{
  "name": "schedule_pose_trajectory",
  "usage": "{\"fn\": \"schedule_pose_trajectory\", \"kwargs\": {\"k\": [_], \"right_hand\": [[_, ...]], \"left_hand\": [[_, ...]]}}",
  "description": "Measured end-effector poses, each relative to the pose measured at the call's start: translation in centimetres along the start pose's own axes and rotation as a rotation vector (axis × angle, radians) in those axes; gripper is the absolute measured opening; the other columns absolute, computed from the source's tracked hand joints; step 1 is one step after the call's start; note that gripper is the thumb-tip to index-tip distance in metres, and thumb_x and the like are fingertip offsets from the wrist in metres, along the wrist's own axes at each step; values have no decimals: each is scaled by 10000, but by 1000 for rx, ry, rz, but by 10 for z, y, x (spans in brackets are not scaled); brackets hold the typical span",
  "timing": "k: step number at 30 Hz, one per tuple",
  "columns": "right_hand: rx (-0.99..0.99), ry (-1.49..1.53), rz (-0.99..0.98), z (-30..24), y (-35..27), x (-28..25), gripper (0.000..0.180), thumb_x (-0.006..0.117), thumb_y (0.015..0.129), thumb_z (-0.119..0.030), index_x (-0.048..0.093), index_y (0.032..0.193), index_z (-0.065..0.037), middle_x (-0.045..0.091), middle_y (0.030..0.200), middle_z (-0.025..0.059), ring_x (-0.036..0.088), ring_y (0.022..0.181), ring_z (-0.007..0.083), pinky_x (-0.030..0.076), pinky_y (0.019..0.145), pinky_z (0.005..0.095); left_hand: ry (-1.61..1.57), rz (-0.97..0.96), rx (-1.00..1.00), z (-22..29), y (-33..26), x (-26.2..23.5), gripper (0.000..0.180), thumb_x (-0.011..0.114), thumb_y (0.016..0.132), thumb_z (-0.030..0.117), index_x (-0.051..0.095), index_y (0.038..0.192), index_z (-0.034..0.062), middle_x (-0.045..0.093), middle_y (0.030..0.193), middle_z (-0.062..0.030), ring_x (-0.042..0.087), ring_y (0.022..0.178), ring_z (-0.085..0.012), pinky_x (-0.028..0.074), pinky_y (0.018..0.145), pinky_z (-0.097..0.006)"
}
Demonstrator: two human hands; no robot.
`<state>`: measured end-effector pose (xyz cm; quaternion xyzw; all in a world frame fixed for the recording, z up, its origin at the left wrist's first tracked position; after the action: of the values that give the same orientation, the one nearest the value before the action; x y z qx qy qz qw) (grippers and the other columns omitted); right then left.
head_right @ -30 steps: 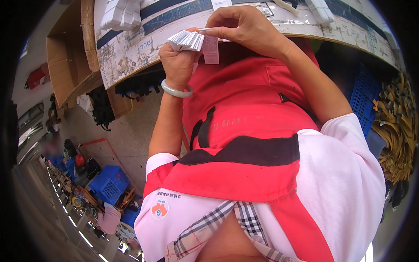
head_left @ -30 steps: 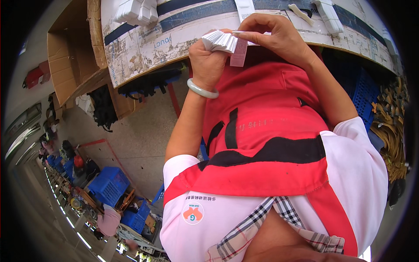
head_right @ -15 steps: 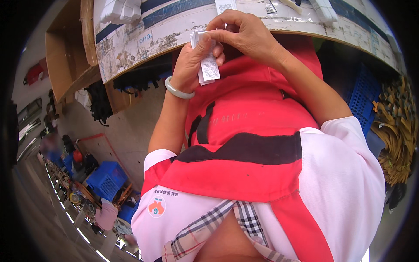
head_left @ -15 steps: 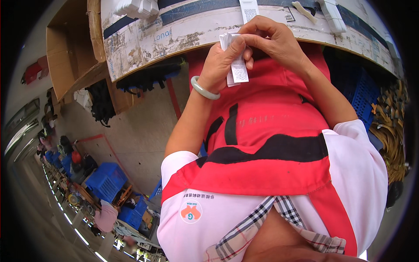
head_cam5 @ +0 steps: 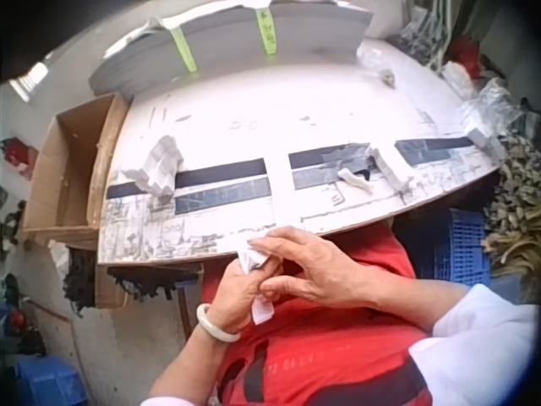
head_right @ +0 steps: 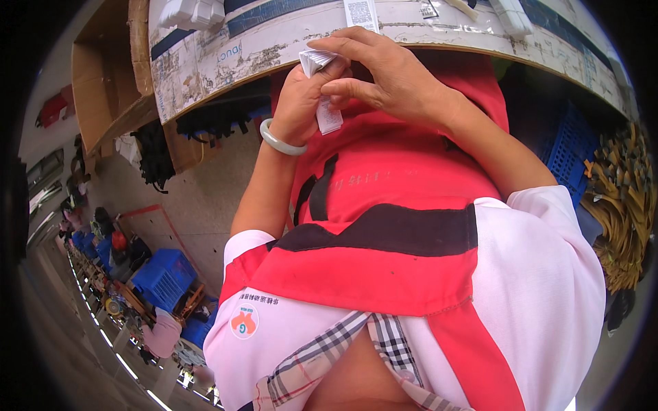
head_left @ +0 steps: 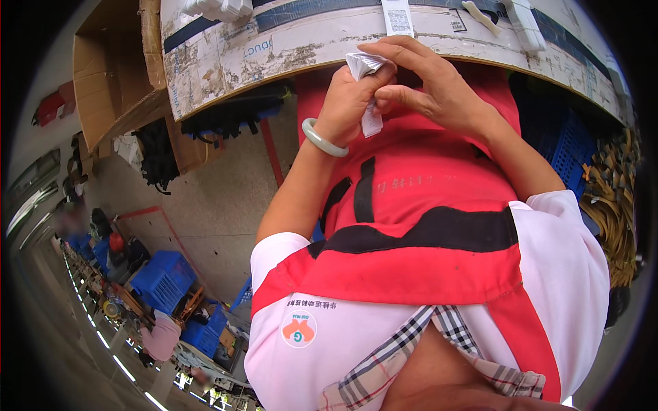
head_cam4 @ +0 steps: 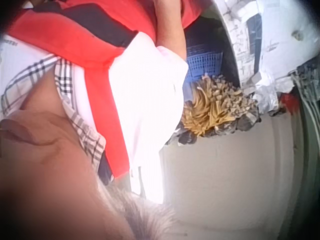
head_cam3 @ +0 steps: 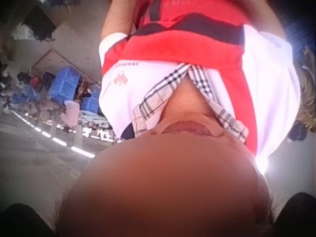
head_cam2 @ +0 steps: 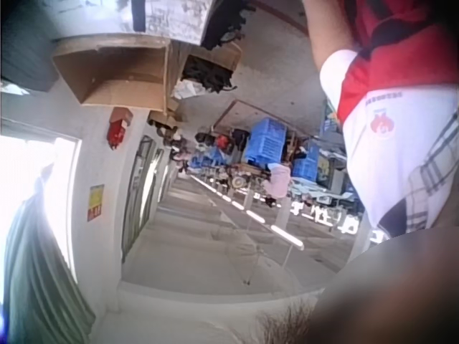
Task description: Folding and organizing a stack of textile or clothing labels at a factory workstation.
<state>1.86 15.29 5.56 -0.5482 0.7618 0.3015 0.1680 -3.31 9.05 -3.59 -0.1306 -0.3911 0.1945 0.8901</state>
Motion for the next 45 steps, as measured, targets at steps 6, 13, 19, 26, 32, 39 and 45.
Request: {"fn": "schedule_pose_trajectory", "kwargs": {"k": [6, 13, 19, 26, 32, 39, 45], "right_hand": [[259, 156, -60, 22, 10, -1, 548, 748, 809, -235, 566, 1313, -123, 569, 1163, 77, 554, 982, 190, 447, 917, 301], [376, 565, -207, 41, 10, 1, 140, 717, 846, -136, 689, 957, -55, 592, 896, 13, 554, 846, 100, 448, 781, 245], [217, 355, -69, 38, 13, -8, 152, 697, 869, -158, 678, 900, -11, 640, 878, 47, 595, 772, 129, 495, 697, 264], [95, -318, 355, 68, 52, -78, 102, 709, 836, -118, 695, 906, -44, 607, 924, 118, 621, 775, 258, 499, 662, 326], [83, -214, 390, 89, 46, -63, 94, 717, 827, -130, 691, 870, -50, 610, 884, 113, 623, 793, 261, 497, 674, 334], [91, 41, 251, 48, 45, -56, 87, 692, 841, -122, 672, 874, -44, 605, 894, 112, 627, 796, 281, 499, 691, 354], [190, 198, 125, 37, 40, -45, 166, 680, 897, -170, 693, 986, -30, 645, 961, 40, 590, 837, 116, 481, 758, 254]], "left_hand": [[349, 1, 186, 14, -3, 8, 70, 587, 921, 76, 608, 897, 15, 553, 714, 8, 455, 546, -53, 356, 473, -219], [331, -167, 84, 8, -10, 21, 170, 601, 959, 157, 624, 1004, -6, 542, 723, 19, 425, 573, -40, 317, 501, -194], [411, -117, 4, 1, -8, 17, 162, 610, 958, 176, 646, 972, 18, 514, 681, 47, 399, 563, -24, 289, 496, -191], [234, -52, 17, 12, 9, 12, 140, 611, 953, 146, 638, 949, 9, 518, 663, 9, 396, 489, -40, 310, 445, -193], [314, 40, 109, 24, 19, -2, 129, 626, 941, 135, 648, 994, 19, 538, 691, 3, 417, 522, -45, 322, 463, -196], [757, 295, 880, 106, 0, 6, 136, 629, 853, -44, 680, 972, -3, 675, 798, -28, 629, 786, -123, 509, 720, -253], [672, 184, 677, 91, 5, -7, 201, 637, 803, -80, 694, 982, -9, 673, 845, -3, 589, 756, -55, 489, 648, -213]]}}
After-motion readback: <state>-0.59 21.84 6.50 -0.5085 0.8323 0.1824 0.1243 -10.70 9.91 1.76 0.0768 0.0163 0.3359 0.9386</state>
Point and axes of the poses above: each hand's wrist, its own y-axis towards the middle knuckle, its own x-axis out of the palm, z = x × y, the point moved 10 cm from there along y, towards the middle knuckle
